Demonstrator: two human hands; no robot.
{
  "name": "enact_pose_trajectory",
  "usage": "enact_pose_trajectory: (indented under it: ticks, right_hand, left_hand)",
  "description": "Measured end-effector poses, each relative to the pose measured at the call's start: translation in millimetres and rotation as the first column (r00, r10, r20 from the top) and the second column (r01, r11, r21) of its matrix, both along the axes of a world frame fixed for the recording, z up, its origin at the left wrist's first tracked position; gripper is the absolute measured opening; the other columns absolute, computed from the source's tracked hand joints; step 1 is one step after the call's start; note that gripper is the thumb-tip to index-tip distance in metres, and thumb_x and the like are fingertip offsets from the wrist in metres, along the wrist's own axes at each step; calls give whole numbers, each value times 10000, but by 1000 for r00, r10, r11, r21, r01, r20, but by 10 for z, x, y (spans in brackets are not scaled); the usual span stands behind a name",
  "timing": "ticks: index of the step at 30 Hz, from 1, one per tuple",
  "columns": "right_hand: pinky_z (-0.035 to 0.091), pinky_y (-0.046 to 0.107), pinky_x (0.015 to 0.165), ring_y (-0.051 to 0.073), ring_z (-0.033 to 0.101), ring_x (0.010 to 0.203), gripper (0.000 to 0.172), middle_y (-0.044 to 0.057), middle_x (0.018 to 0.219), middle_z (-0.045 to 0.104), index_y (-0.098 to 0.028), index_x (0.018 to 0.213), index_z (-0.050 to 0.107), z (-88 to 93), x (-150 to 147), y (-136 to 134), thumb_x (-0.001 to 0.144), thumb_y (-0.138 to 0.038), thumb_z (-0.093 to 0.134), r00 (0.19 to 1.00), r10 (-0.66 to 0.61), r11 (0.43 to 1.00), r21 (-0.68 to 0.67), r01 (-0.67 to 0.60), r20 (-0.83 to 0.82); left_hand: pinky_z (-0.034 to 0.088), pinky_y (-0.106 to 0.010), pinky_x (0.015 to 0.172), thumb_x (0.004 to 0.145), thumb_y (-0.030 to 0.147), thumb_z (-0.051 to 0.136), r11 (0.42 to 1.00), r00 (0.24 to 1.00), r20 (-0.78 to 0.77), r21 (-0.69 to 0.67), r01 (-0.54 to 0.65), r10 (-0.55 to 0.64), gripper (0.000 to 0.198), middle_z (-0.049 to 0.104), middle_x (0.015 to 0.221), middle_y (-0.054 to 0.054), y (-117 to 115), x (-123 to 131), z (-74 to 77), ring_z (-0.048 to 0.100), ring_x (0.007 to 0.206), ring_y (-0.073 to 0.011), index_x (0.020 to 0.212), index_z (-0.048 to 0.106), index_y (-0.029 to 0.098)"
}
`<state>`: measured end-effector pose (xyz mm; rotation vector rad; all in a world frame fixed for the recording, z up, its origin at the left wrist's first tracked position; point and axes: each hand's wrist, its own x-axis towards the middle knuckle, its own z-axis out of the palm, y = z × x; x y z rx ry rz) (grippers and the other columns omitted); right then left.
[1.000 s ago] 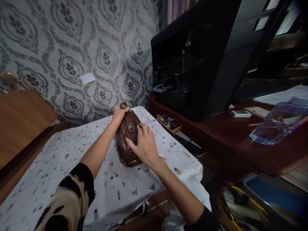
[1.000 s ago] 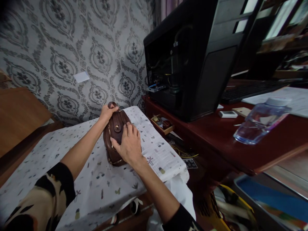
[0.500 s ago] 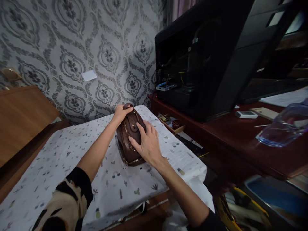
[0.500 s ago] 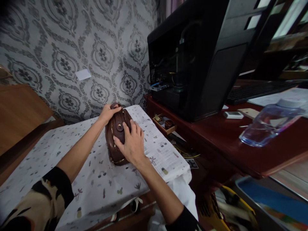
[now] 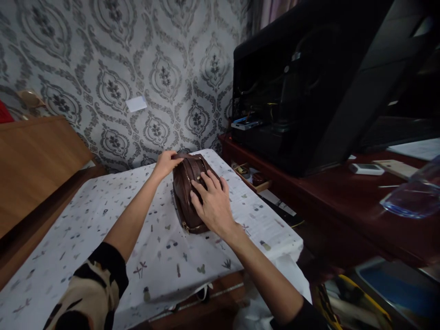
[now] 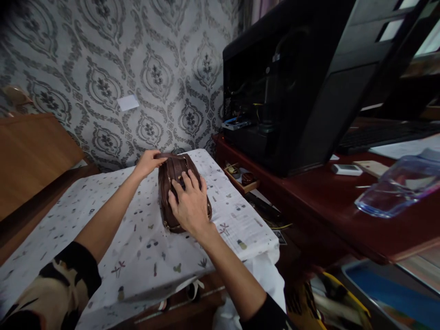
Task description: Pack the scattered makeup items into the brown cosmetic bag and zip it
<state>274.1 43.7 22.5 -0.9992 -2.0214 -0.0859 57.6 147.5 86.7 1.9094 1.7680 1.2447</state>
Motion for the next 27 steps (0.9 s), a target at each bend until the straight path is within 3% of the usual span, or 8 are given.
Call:
enact_pose_trajectory:
  ticks: [7,13,16,21,25,27]
  right_hand:
    - [309,567,1180,326,430,1439,401,179,1442,582,-195,1341,656,-43,30,32,1027,-377,483,999,21,1000,16,-20,-25]
    - [346,564,1163,363,383,1458,565,230,1524,454,-156,1431,543,-139,52,104,975,-490,531,991,27,999,41,-21,-128]
    - [354,607,1140,388,370,1458,661,220,1560,405,-193,1465,494,-180,48,128,919,-553,591,984,-36,999,-28,31,-177]
    - [379,647,1102,431,381,1436,813,248,1570,364,-194,1494,436,-238,6,101,842,-624,661,955,-156,980,-163,117,-251]
    - [384,624,1114,412,360,1454,748,230,1573,349,-212,1494,413,-284,-23,63,872,-563,634,946,-122,987,-137,83,-301]
    - [384,614,1123,408,338,1467,738,234,1572,338,-199,1498,404,-300,-15,57,874,-518,635,947,-81,992,-119,46,-311]
  left_hand:
    - [373,-271,604,748,361,637,1000,988,-154,-6,-21,20,226,514,559,24,-127,88,152,489,586,-152,618,577,187]
    - [357,-292,646,786,309,652,1000,955,-295,-16,-22,17,213,548,588,20,-285,200,305,506,630,-168,621,593,188]
    - [358,-297,647,796,299,665,999,942,-334,-24,-32,23,251,517,582,25,-349,247,318,498,625,-168,604,542,196]
    - [441,-316,727,861,291,625,996,942,-322,29,-90,95,130,587,769,-5,-486,393,90,574,772,-204,801,545,206]
    - [491,-379,898,932,220,508,964,921,-305,189,-189,241,11,611,996,-81,-596,559,-175,595,1019,-259,929,517,214]
    - [493,-403,941,954,200,462,948,906,-318,241,-208,280,48,596,1048,-96,-632,616,-244,581,1075,-273,956,505,221]
